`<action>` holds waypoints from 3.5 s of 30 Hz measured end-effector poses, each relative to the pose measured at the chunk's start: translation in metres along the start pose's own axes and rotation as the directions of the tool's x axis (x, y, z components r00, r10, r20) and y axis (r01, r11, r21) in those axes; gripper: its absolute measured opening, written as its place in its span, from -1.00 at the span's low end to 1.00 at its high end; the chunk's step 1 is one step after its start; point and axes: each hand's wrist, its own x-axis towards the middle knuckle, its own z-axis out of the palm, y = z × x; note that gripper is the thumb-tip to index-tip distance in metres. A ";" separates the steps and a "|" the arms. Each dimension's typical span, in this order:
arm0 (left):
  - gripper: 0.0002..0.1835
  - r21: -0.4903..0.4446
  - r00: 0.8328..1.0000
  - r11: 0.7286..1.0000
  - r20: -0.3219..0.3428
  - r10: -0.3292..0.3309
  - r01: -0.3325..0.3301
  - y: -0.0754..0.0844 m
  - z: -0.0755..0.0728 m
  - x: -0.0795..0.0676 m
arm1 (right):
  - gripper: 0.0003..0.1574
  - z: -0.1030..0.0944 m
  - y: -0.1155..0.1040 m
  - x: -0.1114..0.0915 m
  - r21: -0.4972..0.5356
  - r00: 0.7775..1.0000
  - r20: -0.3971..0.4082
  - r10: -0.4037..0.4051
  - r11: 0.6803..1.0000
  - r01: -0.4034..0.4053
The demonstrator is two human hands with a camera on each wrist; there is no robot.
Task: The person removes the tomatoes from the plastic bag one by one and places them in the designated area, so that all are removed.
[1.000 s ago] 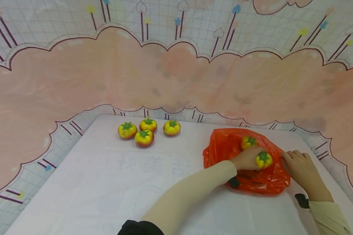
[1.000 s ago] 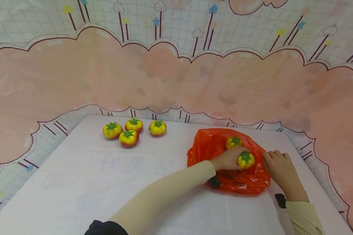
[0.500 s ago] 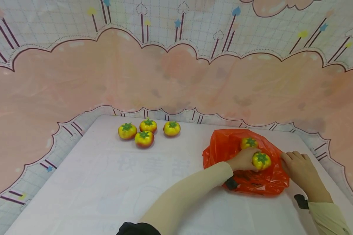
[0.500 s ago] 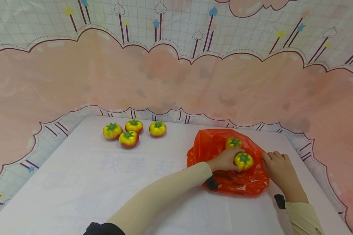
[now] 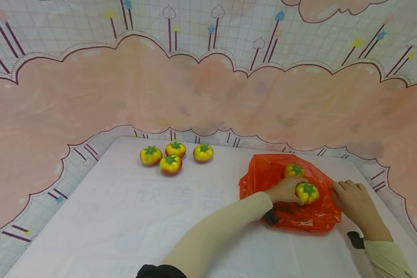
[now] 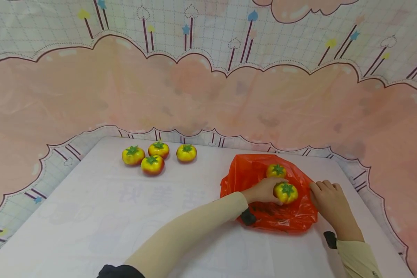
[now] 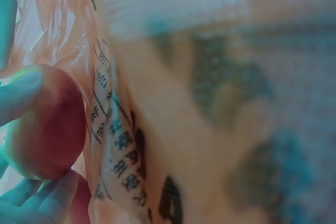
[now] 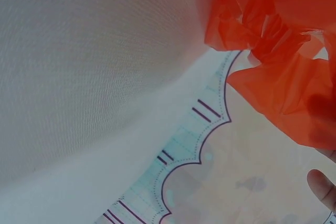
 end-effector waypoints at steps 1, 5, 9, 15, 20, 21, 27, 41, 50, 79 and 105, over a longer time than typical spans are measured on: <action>-0.26 0.000 1.000 1.000 0.002 0.002 -0.002 -0.001 0.000 0.000 | -0.61 0.001 0.000 0.000 0.001 1.000 -0.004 -0.003 1.000 0.003; -0.23 0.009 1.000 1.000 0.005 0.008 -0.008 -0.003 -0.001 0.002 | -0.63 0.001 0.001 0.000 0.003 1.000 -0.013 -0.004 1.000 0.004; -0.22 0.022 1.000 1.000 0.005 0.009 -0.009 -0.003 -0.003 0.001 | -0.64 0.000 0.001 0.000 0.000 0.999 -0.029 -0.012 1.000 0.012; -0.22 -0.006 1.000 1.000 -0.008 0.025 -0.025 -0.004 -0.007 -0.002 | -0.64 0.000 0.003 -0.001 0.002 1.000 0.005 0.007 1.000 -0.007; -0.24 -0.033 0.999 0.998 -0.013 0.050 -0.050 -0.007 -0.010 -0.006 | -0.65 -0.001 0.003 -0.001 0.005 1.000 0.016 0.010 1.000 -0.010; -0.24 -0.036 0.999 0.998 -0.011 0.053 -0.053 -0.007 -0.010 -0.007 | -0.65 -0.001 0.003 -0.001 0.005 1.000 0.015 0.009 1.000 -0.009; -0.26 -0.050 0.998 0.997 0.011 0.059 -0.059 -0.009 -0.010 -0.010 | -0.65 -0.001 0.003 0.000 0.004 1.000 0.003 0.000 1.000 0.000; -0.25 -0.047 0.999 0.999 0.047 0.016 -0.014 -0.017 -0.010 -0.013 | -0.68 -0.002 0.004 -0.002 0.017 1.000 0.011 0.004 1.000 -0.004; -0.22 -0.083 0.998 0.995 0.050 -0.045 0.049 -0.018 -0.011 -0.016 | -0.67 -0.005 0.002 -0.001 0.024 0.998 0.055 0.024 0.999 -0.025; -0.16 -0.115 1.000 0.993 0.003 0.003 -0.003 -0.011 -0.029 -0.033 | -0.67 -0.003 0.002 0.000 0.020 1.000 0.015 0.009 1.000 -0.009; -0.20 -0.088 0.993 0.990 -0.064 0.100 -0.106 -0.027 -0.087 -0.086 | -0.66 -0.004 0.006 -0.001 0.025 1.000 -0.013 -0.014 1.000 0.015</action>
